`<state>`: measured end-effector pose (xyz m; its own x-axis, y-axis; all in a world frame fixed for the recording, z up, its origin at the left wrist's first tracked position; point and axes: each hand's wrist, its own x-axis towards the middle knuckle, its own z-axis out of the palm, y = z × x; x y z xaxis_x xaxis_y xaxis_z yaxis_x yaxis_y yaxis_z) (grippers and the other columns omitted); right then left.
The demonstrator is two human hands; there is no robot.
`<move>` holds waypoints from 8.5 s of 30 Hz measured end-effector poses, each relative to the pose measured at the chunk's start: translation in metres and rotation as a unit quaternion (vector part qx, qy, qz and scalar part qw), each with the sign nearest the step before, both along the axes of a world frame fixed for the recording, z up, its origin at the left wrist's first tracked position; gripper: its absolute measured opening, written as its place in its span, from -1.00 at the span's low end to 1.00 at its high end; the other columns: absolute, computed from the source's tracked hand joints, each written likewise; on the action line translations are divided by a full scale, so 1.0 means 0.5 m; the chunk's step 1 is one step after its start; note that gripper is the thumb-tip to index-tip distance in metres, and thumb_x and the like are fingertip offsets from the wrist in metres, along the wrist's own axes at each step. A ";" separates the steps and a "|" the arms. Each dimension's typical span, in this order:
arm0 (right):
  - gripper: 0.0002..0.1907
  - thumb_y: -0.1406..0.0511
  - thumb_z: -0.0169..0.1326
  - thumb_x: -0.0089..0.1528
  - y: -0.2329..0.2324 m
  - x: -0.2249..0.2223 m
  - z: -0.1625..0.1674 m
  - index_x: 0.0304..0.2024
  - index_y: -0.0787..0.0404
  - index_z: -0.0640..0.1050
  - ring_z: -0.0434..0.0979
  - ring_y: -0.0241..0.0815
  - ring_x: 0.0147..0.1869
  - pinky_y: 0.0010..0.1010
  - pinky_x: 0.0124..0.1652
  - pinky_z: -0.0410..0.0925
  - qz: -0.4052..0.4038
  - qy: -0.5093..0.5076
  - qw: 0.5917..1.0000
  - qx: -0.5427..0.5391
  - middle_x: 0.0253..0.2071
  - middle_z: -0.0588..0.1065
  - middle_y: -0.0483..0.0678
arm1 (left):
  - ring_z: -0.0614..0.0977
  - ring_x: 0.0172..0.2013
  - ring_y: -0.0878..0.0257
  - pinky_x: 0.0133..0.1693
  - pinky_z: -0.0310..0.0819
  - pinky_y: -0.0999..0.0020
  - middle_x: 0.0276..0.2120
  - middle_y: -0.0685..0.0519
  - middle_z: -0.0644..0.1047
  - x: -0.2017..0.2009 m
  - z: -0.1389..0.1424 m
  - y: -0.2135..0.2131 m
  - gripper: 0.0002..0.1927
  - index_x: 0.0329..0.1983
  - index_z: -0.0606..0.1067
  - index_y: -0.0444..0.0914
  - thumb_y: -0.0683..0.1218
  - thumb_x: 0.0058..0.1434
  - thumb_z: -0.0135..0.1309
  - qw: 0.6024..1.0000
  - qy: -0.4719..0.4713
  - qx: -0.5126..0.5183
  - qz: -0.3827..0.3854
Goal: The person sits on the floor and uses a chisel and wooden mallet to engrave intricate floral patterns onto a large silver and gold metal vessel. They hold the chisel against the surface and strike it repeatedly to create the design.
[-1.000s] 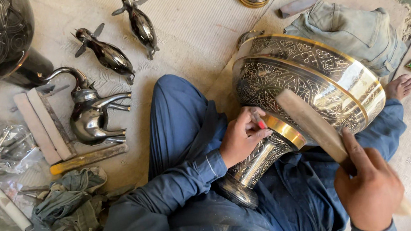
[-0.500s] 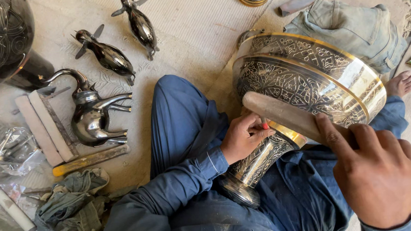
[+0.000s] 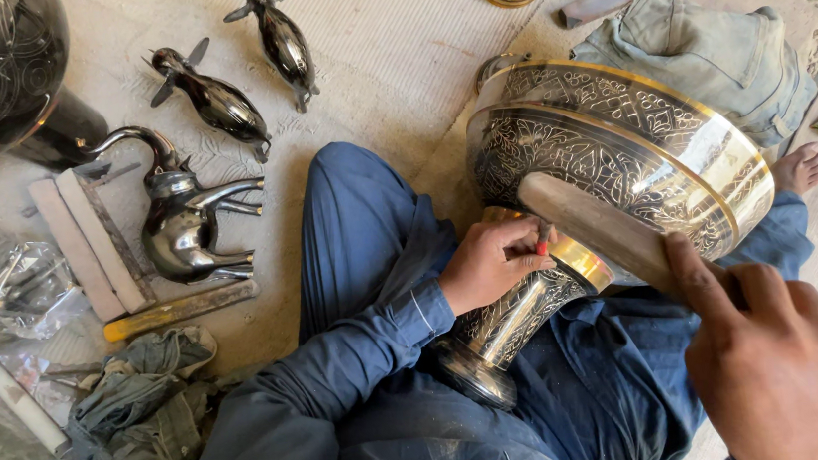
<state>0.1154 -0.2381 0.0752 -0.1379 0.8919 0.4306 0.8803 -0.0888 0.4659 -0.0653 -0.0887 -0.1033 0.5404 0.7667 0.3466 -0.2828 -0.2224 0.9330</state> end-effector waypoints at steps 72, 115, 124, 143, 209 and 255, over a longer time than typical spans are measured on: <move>-0.50 0.37 0.23 0.23 0.031 -0.016 0.006 0.21 -0.16 0.68 0.50 -0.25 -0.28 -0.42 -0.25 0.29 0.018 0.022 0.999 0.043 -0.29 0.49 -0.22 | 0.59 -0.22 0.42 -0.12 0.58 0.43 -0.26 0.10 0.51 -0.009 -0.008 0.009 -0.76 -0.06 0.43 -0.33 -0.27 0.29 0.24 1.000 -0.013 -0.008 -0.025; -0.37 0.38 0.17 0.22 0.005 -0.006 -0.002 0.31 -0.25 0.67 0.51 -0.29 -0.25 -0.45 -0.22 0.29 -0.002 -0.033 0.999 -0.005 -0.31 0.47 -0.27 | 0.62 -0.18 0.44 -0.13 0.59 0.45 -0.20 0.11 0.54 -0.001 -0.018 0.004 -0.76 -0.18 0.43 -0.32 -0.28 0.22 0.29 0.999 -0.028 -0.032 0.024; -0.40 0.41 0.22 0.19 -0.036 0.085 -0.088 0.28 -0.12 0.67 0.52 -0.25 -0.27 -0.44 -0.20 0.35 -0.060 0.084 0.994 0.034 -0.25 0.51 -0.22 | 0.71 -0.20 0.09 -0.13 0.56 0.27 -0.22 -0.08 0.64 0.002 0.019 0.033 -0.57 0.06 0.49 -0.34 -0.16 0.14 0.31 0.974 0.147 0.167 -0.028; -0.38 0.46 0.23 0.11 -0.059 0.064 -0.128 0.25 0.02 0.66 0.56 -0.15 -0.25 -0.38 -0.14 0.40 -0.010 0.204 0.977 0.064 -0.18 0.56 -0.10 | 0.70 -0.04 0.00 0.00 0.57 0.22 0.00 -0.08 0.65 0.012 0.029 0.043 -0.46 0.24 0.51 -0.21 -0.10 0.16 0.30 0.965 0.137 0.211 -0.069; -0.43 0.43 0.21 0.14 -0.077 0.060 -0.085 0.21 -0.04 0.65 0.61 -0.22 -0.25 -0.41 -0.16 0.45 -0.066 0.165 0.984 0.011 -0.24 0.56 -0.14 | 0.63 -0.40 0.21 -0.28 0.51 0.30 -0.38 -0.03 0.60 0.018 0.030 0.008 -0.45 0.22 0.47 -0.26 -0.21 0.12 0.29 0.986 0.137 0.088 -0.028; -0.45 0.42 0.23 0.20 -0.057 0.045 -0.114 0.26 0.01 0.62 0.59 -0.19 -0.19 -0.39 -0.11 0.43 0.000 0.243 0.967 0.080 -0.16 0.54 -0.13 | 0.67 -0.25 0.34 -0.14 0.62 0.40 -0.24 0.01 0.62 0.002 -0.031 0.015 -0.64 0.12 0.51 -0.30 -0.18 0.29 0.30 0.994 0.067 0.085 -0.002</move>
<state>0.1376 -0.2668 0.0183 0.1157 0.8090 0.5763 0.9918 -0.1258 -0.0225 -0.0641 -0.0814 -0.1189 0.5934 0.7014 0.3949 -0.1587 -0.3791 0.9117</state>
